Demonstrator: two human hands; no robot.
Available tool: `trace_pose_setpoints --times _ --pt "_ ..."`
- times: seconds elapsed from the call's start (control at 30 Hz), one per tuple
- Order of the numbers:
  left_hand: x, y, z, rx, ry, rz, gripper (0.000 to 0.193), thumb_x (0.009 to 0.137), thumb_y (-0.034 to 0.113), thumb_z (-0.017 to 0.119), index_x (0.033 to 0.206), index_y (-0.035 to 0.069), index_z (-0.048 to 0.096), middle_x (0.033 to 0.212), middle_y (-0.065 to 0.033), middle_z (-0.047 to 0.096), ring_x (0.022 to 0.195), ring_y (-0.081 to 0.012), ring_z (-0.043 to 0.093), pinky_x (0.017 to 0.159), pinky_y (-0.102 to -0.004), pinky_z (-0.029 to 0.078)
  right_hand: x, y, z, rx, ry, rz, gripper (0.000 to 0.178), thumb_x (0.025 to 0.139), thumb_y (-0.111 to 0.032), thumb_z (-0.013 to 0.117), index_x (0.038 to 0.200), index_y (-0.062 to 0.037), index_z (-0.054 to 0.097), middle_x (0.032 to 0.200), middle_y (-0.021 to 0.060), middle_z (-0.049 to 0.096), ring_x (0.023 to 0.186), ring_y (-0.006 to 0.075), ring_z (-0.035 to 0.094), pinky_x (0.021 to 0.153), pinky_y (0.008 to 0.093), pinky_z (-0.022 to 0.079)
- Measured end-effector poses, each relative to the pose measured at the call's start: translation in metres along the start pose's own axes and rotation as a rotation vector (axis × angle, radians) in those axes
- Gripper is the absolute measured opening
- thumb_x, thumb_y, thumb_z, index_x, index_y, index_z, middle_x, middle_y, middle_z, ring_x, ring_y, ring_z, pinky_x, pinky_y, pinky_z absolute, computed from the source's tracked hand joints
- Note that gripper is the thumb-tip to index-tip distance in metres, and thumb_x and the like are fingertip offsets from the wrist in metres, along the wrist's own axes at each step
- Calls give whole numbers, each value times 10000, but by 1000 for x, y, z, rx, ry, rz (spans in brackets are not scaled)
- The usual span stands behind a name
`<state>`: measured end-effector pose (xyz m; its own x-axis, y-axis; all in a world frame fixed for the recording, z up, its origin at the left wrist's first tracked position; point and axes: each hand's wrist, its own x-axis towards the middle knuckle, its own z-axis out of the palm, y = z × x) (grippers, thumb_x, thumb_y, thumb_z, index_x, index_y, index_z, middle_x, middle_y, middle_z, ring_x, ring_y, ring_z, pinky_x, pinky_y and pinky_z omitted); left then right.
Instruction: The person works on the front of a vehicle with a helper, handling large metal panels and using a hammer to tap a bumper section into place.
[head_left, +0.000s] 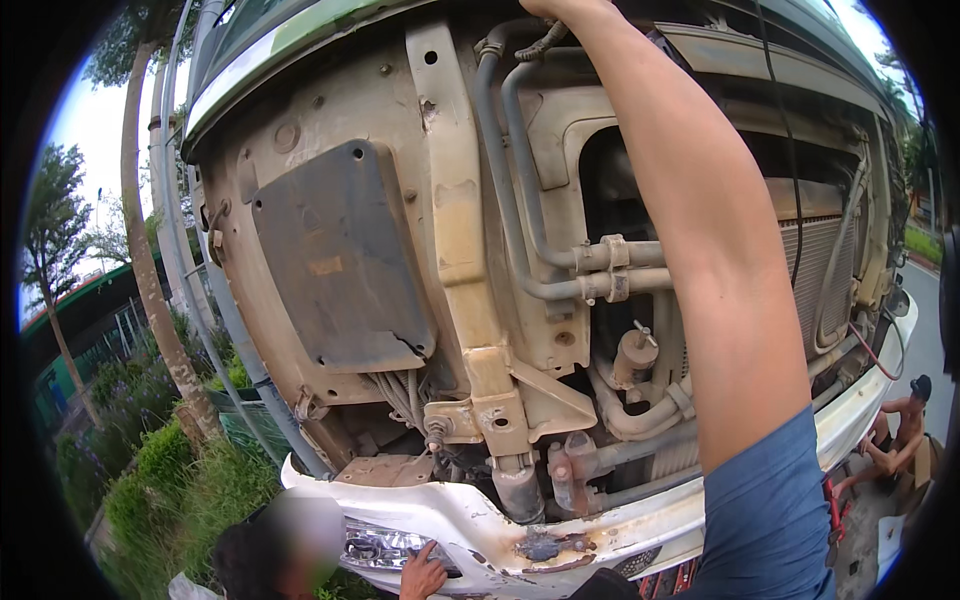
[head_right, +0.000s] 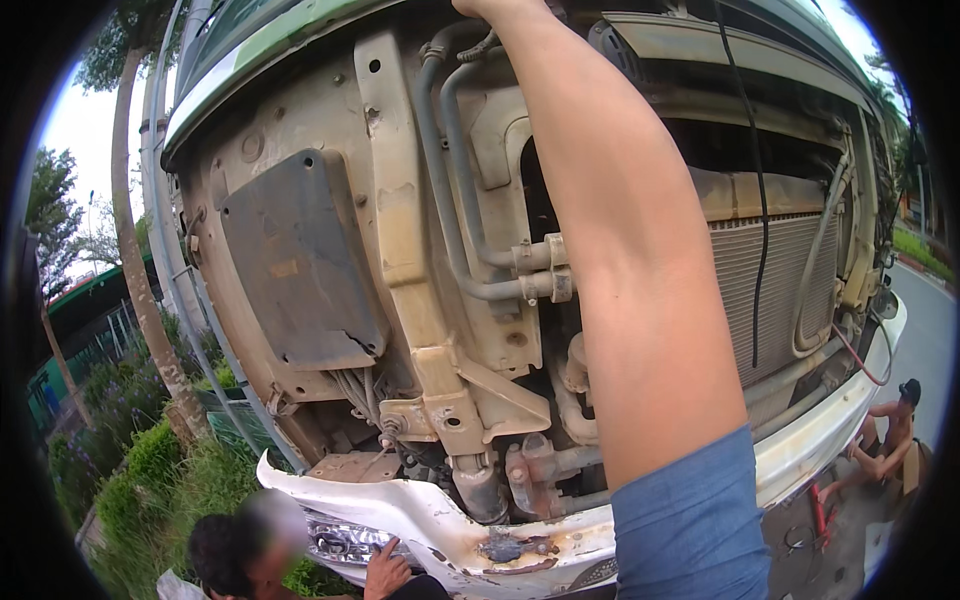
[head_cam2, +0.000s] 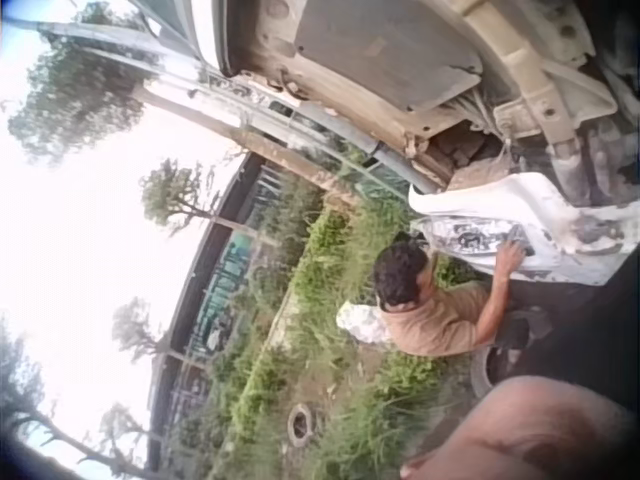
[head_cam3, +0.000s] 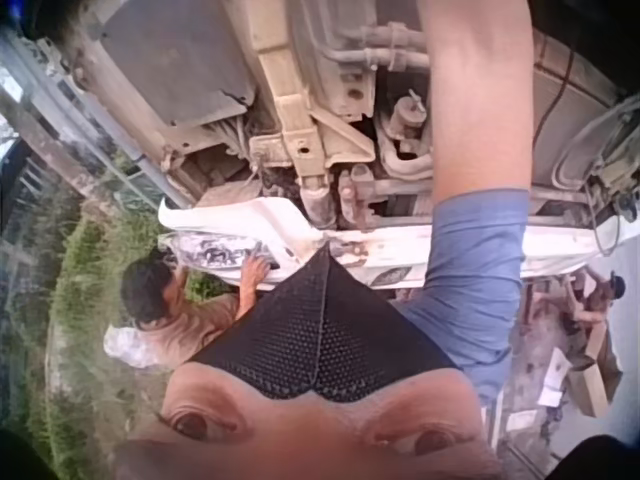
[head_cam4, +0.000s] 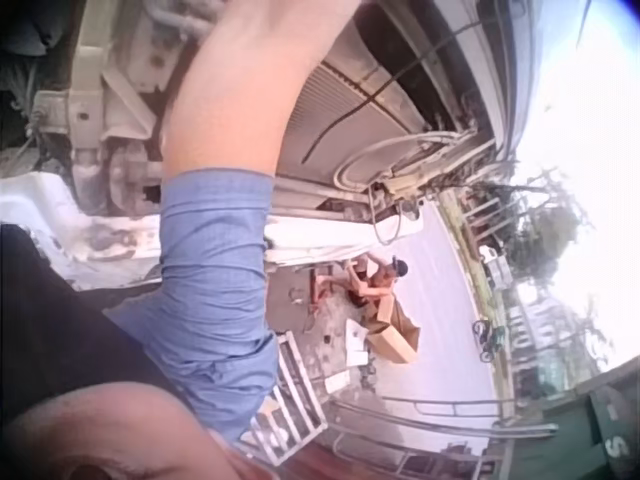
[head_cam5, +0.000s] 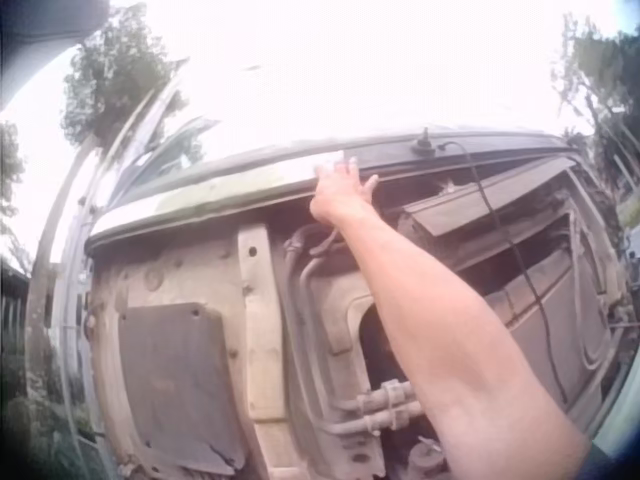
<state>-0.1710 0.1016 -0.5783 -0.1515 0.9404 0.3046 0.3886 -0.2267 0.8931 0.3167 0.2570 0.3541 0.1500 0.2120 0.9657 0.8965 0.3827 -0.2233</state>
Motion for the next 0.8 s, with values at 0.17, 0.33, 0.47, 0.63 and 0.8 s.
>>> trace_pose_setpoints --times 0.17,0.33,0.47,0.63,0.8 --pt "6 -16 -12 -45 -68 -54 153 799 238 621 856 139 724 827 -9 622 1299 -295 458 1009 -564 380 7 -7 12 -137 21 -143 603 894 -104 471 1483 -92 342 1575 83 293 1469 282 227 1159 645 128" --pt "10 -16 -9 -32 -51 -111 174 758 251 631 839 131 729 766 -22 623 1294 -304 463 1045 -655 335 1 4 14 -168 33 -200 575 913 -87 445 1479 -97 343 1559 59 328 1450 254 275 1156 655 131" --pt "-5 -15 -35 130 3 -18 143 818 222 672 901 116 719 804 -29 658 1178 -299 567 935 -595 470 -4 -6 -2 -83 17 -222 589 888 -86 483 1464 -105 366 1523 77 368 1440 273 285 1142 681 128" --pt "24 82 -9 -169 -290 -116 594 876 555 516 1247 94 562 693 -40 541 832 -180 557 823 -336 447 -62 1 -9 113 146 -291 535 853 -117 535 1385 -94 483 1480 150 378 1420 330 288 1118 691 153" --pt "23 114 3 -672 -389 -146 645 906 597 454 1338 119 484 699 -41 525 742 -174 538 706 -343 434 -242 -2 -14 678 487 -340 440 720 -4 581 1156 -50 614 1284 199 508 1158 384 500 1007 450 402"
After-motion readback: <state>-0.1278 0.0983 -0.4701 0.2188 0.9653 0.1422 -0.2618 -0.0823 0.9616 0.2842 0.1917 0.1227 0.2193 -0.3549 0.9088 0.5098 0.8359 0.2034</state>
